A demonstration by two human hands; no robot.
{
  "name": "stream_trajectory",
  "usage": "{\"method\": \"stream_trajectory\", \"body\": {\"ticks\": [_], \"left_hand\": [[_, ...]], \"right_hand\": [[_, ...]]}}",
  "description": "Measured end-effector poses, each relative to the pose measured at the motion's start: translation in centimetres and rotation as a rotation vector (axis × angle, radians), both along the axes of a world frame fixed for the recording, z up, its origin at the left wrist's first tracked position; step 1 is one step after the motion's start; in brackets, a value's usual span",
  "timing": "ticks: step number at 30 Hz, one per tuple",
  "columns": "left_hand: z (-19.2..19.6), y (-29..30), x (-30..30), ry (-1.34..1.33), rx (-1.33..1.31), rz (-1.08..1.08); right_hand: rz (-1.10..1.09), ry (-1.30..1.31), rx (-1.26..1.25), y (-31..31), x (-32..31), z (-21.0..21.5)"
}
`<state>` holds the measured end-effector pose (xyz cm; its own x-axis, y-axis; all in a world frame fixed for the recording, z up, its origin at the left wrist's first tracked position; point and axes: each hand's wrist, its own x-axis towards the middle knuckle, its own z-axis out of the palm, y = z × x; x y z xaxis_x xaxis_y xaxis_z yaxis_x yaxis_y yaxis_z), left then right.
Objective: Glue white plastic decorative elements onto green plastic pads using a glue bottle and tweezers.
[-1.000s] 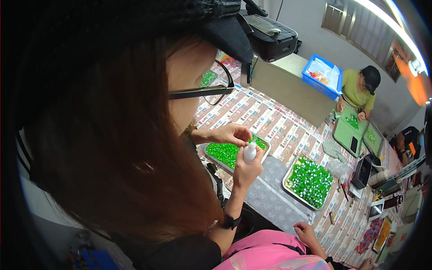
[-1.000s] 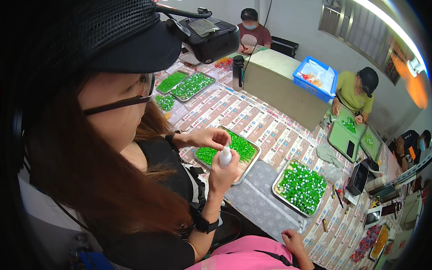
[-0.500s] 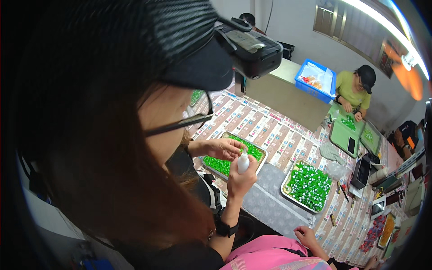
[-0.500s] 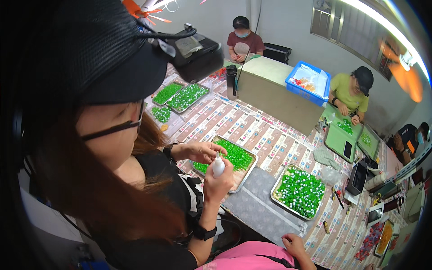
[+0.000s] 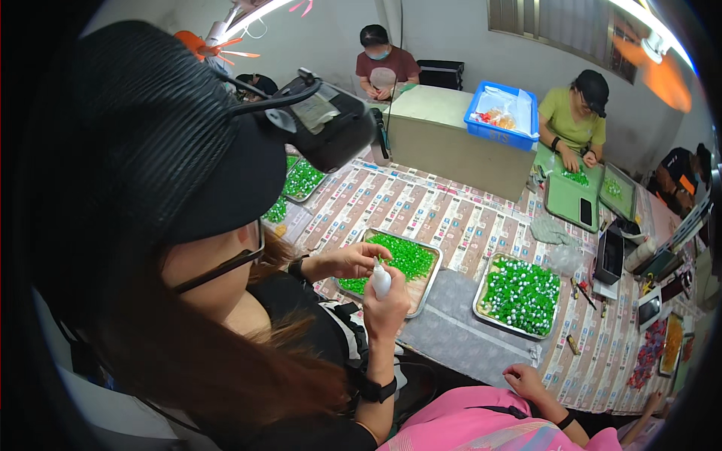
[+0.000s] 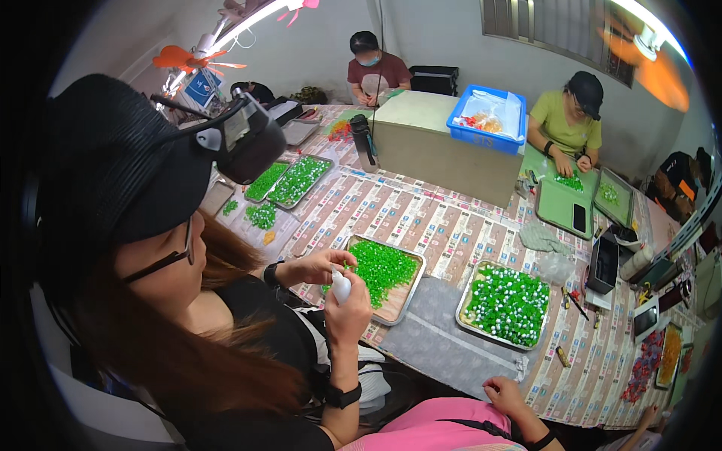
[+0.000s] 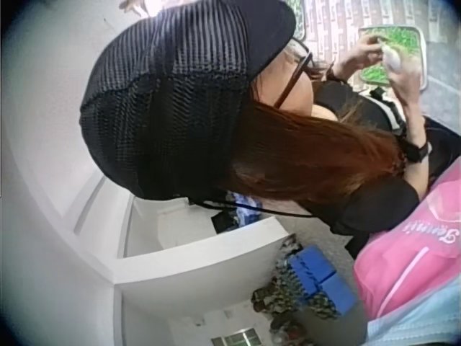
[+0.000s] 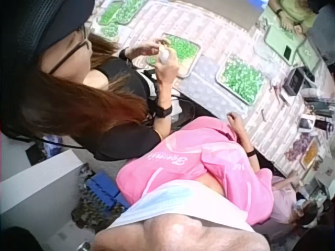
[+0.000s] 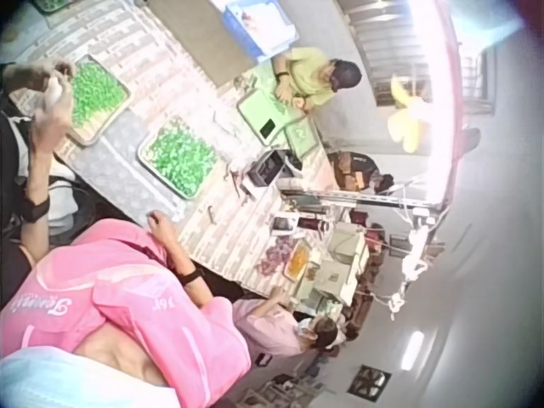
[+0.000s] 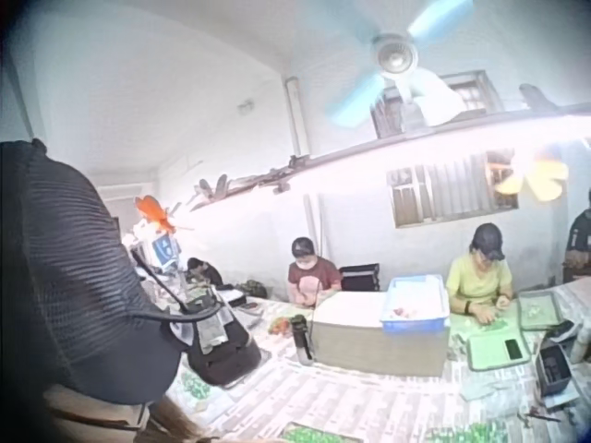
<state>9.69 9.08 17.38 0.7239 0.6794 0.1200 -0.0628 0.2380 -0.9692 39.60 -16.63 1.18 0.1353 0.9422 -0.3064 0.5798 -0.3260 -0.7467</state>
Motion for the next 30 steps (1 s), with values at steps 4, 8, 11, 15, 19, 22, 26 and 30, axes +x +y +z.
{"method": "stream_trajectory", "body": {"ticks": [4, 8, 11, 15, 19, 22, 26, 30], "left_hand": [[0.0, 0.0, 0.2, -0.058, -0.075, -0.053], [-0.3, -0.1, 0.2, 0.03, -0.041, -0.094], [-1.0, -0.2, -0.2, -0.031, 0.054, 0.058], [-1.9, 0.1, -0.3, 0.15, 0.186, 0.108], [-1.9, 0.2, -0.2, 0.346, 0.313, 0.151], [-2.3, -0.3, -0.1, -0.007, 0.093, 0.116], [-7.9, -1.0, 2.0, -0.086, -0.178, -0.08], [-20.4, -0.3, 6.4, 0.022, -0.21, -0.192]], "right_hand": [[-0.001, 0.017, 0.002, -0.2, 0.3, -0.5], [0.005, 0.031, -0.002, -0.2, 0.6, -1.0], [0.008, 0.046, -0.014, -0.2, 0.9, -1.0], [0.011, 0.057, -0.008, -0.2, 1.1, -1.0], [0.012, 0.048, -0.002, -0.2, 1.3, -1.3], [0.004, 0.052, 0.008, -0.2, 1.2, -1.7], [-0.014, 0.093, 0.01, -0.5, 1.0, -2.3], [-0.02, 0.11, 0.006, -0.8, 1.0, -3.0]]}}
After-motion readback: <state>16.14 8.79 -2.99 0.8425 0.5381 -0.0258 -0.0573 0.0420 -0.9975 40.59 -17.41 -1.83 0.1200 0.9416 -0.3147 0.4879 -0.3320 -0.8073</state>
